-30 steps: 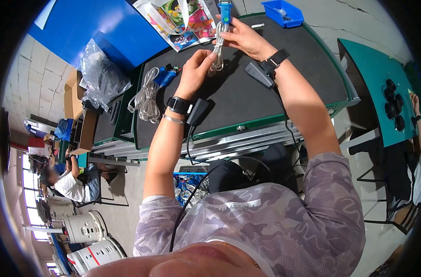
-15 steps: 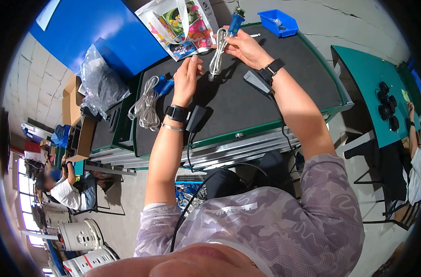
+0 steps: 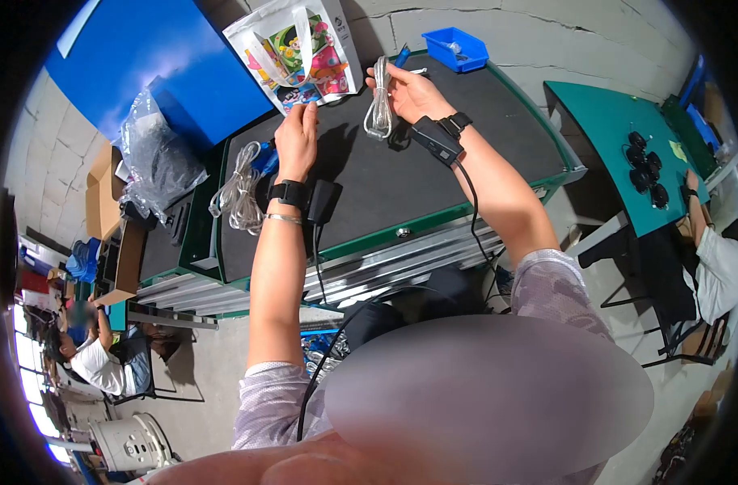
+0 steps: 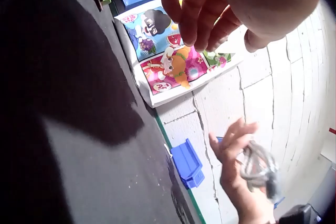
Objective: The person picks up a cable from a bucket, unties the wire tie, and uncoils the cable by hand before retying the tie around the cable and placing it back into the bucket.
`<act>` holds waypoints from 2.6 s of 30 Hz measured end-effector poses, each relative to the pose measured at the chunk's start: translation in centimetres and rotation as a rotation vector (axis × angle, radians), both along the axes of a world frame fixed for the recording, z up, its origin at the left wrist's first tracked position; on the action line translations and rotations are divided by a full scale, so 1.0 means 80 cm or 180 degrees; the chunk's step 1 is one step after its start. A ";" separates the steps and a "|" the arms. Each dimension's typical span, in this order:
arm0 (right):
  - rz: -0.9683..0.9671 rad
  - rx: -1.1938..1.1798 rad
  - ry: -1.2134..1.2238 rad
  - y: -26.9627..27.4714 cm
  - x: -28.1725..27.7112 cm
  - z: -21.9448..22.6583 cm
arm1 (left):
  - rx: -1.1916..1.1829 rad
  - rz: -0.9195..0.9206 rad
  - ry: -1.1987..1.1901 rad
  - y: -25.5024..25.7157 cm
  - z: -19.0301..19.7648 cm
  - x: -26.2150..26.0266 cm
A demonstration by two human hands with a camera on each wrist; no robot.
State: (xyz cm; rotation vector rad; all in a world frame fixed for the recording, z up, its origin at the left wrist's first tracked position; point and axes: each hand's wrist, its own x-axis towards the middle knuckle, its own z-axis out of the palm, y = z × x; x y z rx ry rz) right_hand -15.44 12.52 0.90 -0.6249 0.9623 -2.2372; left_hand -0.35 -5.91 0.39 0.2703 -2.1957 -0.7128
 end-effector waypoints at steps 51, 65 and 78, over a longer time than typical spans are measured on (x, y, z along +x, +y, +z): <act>0.0451 0.5992 0.0618 0.557 0.145 -0.751 | 0.2409 -0.1407 -0.1199 0.050 -0.049 -0.005; 0.0627 0.5168 0.0524 0.542 0.123 -0.788 | 0.2650 -0.1628 -0.1358 0.058 -0.043 -0.004; 0.1093 0.5151 0.0966 0.522 0.103 -0.812 | 0.2914 -0.0709 -0.1070 0.039 -0.042 0.003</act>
